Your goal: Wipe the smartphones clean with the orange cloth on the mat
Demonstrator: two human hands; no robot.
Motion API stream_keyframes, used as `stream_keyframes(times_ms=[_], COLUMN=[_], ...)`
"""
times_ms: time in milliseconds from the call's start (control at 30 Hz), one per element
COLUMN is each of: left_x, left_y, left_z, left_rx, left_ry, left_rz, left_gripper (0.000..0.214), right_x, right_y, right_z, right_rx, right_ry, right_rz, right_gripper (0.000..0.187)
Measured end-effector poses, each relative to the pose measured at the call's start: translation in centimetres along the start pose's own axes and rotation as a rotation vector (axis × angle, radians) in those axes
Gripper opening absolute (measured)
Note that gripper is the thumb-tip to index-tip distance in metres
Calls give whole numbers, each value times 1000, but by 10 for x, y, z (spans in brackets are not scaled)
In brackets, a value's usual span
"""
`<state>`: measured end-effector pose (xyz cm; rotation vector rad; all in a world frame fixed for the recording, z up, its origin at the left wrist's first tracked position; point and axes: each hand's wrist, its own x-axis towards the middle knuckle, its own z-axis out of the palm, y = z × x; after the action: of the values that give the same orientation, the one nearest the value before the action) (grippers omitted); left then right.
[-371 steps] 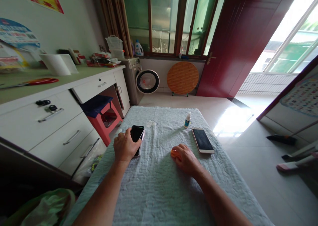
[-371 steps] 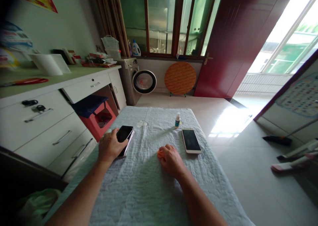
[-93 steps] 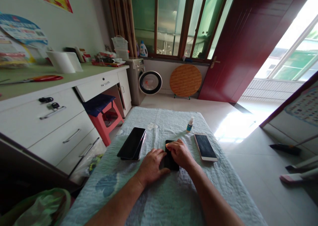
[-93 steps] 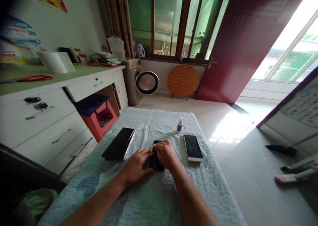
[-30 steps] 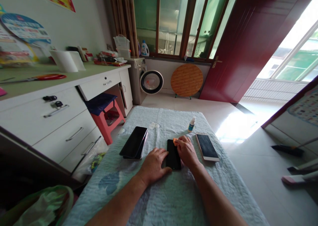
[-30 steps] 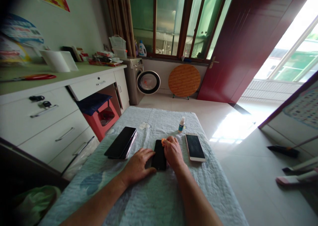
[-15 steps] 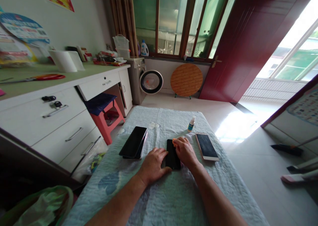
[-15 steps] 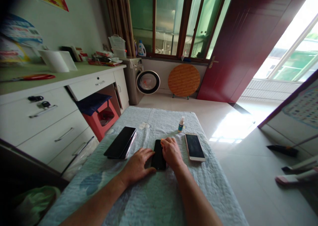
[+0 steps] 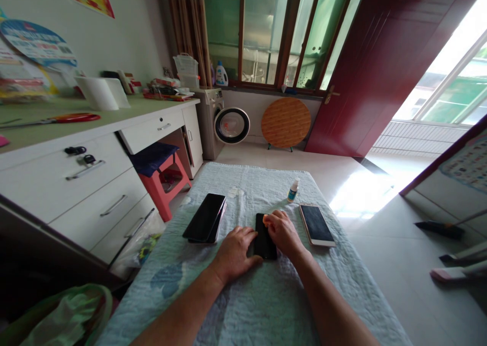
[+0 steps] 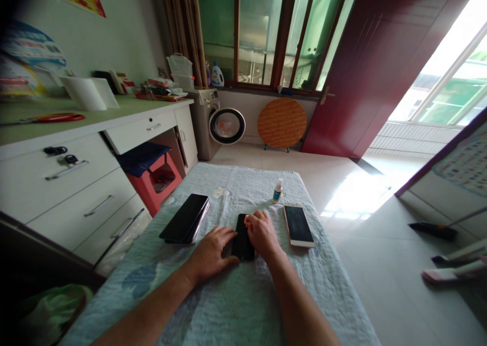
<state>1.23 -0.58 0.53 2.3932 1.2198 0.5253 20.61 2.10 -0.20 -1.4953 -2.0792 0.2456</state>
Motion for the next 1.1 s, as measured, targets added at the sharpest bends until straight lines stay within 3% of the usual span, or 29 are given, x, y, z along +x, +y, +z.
stream_keyframes(times_ms=[533, 867, 1100], left_x=[0, -1, -1], left_y=[1, -1, -1], left_z=[-2, 0, 1], left_rx=[4, -3, -1], left_ry=[-9, -2, -3], left_rz=[-8, -3, -5], left_gripper=[54, 55, 55], right_x=[0, 0, 0], right_y=[14, 6, 11], right_z=[2, 1, 1], right_rx=[-170, -88, -144], right_ry=[93, 80, 87], right_rz=[141, 49, 102], right_gripper=[22, 23, 22])
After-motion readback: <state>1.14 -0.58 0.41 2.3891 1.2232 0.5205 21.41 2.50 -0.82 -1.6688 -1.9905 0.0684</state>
